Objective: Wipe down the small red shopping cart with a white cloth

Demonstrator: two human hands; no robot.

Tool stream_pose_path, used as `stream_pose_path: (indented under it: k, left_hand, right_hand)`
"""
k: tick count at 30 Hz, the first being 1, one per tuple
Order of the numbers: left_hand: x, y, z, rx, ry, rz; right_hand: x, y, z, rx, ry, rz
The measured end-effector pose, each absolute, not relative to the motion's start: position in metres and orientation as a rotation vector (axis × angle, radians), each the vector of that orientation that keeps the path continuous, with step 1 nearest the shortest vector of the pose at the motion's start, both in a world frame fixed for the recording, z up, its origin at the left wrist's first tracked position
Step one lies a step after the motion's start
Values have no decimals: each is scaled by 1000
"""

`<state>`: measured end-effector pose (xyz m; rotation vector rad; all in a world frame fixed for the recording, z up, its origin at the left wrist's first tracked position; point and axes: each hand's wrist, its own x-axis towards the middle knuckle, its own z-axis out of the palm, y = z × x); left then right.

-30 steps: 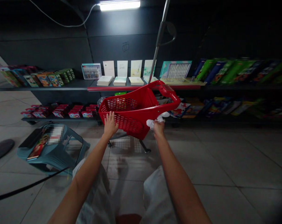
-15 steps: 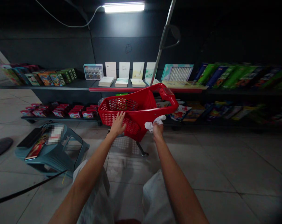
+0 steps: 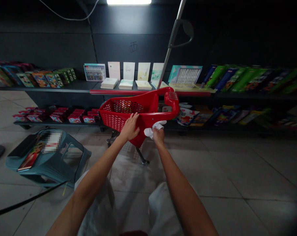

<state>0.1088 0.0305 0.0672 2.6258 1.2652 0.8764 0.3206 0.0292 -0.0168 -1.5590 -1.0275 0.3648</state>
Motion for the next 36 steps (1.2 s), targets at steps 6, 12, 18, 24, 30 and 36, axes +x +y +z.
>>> stream_pose_path:
  k: [6,12,18,24,30,36]
  left_hand:
    - [126,26,93,2670,1140,826]
    - [125,25,86,2611,1276,988]
    - [115,21,81,2583,1268,1041]
    - [109,24,76,2530,1287,1106]
    - [98,26,76,2488,1296,1161]
    - [93,27,73,2458,1306,1205]
  right_hand:
    - [296,17,1,-1561,-898,475]
    - [269,-2,29,-1241,-904,506]
    - [253,-4,32,-1077,-857,512]
    - [245,-7,2,-1609,-1223,558]
    - [233,-4,-15,-1732,-1344,840]
    - [235,0,9,-1406,-1158,570]
